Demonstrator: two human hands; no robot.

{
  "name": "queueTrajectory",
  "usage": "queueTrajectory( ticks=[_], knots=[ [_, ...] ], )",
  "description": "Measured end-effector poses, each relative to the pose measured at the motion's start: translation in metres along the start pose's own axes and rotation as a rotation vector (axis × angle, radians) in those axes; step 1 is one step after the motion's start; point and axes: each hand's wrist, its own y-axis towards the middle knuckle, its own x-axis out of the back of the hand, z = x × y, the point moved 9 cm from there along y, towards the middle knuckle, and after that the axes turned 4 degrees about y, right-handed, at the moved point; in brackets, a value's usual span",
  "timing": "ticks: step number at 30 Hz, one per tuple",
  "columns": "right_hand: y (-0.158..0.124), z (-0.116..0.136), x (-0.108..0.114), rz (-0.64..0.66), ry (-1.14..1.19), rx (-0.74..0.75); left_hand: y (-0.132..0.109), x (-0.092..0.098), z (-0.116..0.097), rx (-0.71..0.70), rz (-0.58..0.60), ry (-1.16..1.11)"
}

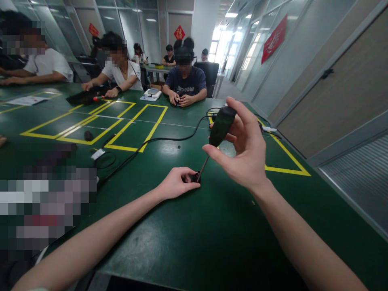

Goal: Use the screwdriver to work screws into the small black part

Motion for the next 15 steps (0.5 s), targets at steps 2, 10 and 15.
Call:
queueTrajectory(
  ticks=[2,10,15],
  knots=[
    [-0.0001,-0.0012,0.0023,-0.029,-0.044,0.004,-0.0002,0.0001,-0.0007,0.003,-0.001,-0.004],
    [0.0009,-0.0022,-0.0024,0.061,0.125,-0.016,0.0011,0.0002,0.0003,0.006,-0.003,-0.003],
    [0.0001,-0.0021,0.0041,-0.023,0.008,0.012,0.0011,0.0002,0.0006,0.009,-0.01,-0.003]
  ],
)
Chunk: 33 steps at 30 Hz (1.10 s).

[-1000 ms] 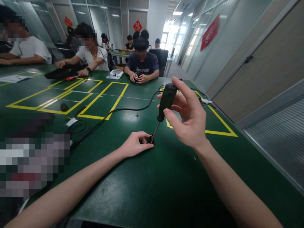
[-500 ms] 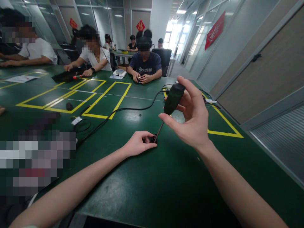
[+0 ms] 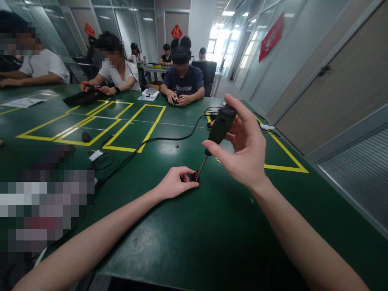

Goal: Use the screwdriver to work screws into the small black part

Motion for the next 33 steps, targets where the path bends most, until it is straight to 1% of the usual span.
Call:
queueTrajectory(
  ticks=[3,11,17,25,29,33],
  knots=[
    [0.001,0.0,0.002,-0.014,-0.04,0.02,0.0,0.0,-0.001,0.0,0.002,-0.002],
    [0.001,0.005,-0.003,0.064,0.035,0.006,-0.001,0.0,-0.001,-0.011,0.003,-0.014],
    [0.002,0.009,0.001,0.015,-0.067,0.073,0.001,0.001,0.003,-0.019,-0.008,0.008],
    [0.002,0.006,-0.003,0.079,-0.02,0.001,0.0,0.001,0.003,-0.015,0.005,0.006],
    [0.002,0.01,-0.002,0.056,-0.053,0.032,0.0,0.001,0.003,-0.024,-0.003,0.005],
    [0.003,0.009,0.0,0.032,-0.041,0.003,0.0,0.002,0.004,-0.036,-0.009,0.008]
  ],
)
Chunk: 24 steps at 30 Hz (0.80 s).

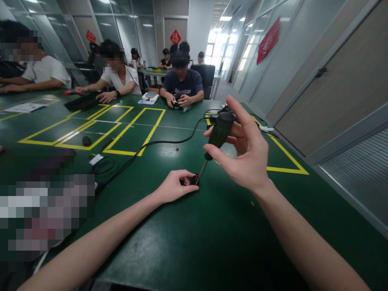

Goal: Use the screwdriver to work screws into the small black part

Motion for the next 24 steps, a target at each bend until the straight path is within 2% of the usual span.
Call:
queueTrajectory(
  ticks=[6,12,18,24],
  knots=[
    [-0.003,-0.001,0.002,-0.028,-0.002,0.004,-0.001,-0.001,-0.002,-0.008,0.01,0.02],
    [-0.001,0.005,0.012,-0.128,0.018,0.059,-0.002,0.0,-0.006,-0.002,0.012,0.015],
    [0.001,0.0,0.015,-0.123,-0.027,0.036,-0.001,0.0,-0.005,0.003,0.025,0.018],
    [-0.002,-0.006,0.016,-0.117,0.024,0.037,0.0,-0.002,-0.005,-0.002,0.05,0.003]
  ],
)
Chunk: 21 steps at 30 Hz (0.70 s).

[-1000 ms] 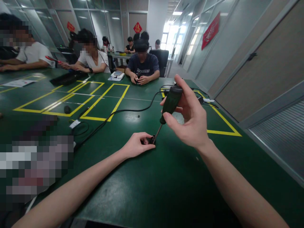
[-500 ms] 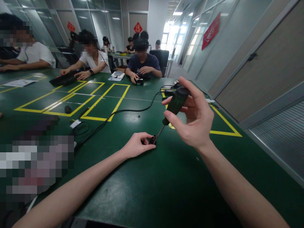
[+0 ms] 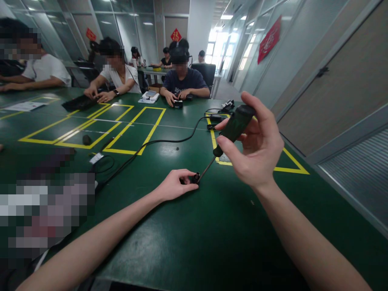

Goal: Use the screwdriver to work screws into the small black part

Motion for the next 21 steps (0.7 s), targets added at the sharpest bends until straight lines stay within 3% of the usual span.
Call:
queueTrajectory(
  ticks=[9,13,16,21],
  knots=[
    [0.003,0.016,0.005,-0.1,0.015,0.051,0.001,0.0,0.0,-0.001,0.037,-0.017],
    [0.005,0.016,0.008,-0.083,-0.006,0.041,0.001,0.014,0.001,-0.008,0.017,0.03],
    [0.007,0.017,0.013,-0.104,0.032,0.082,0.003,0.045,0.008,0.027,-0.085,0.103],
    [0.008,0.02,0.015,-0.115,0.051,0.093,-0.001,0.13,0.022,0.142,-0.435,0.202]
  ],
)
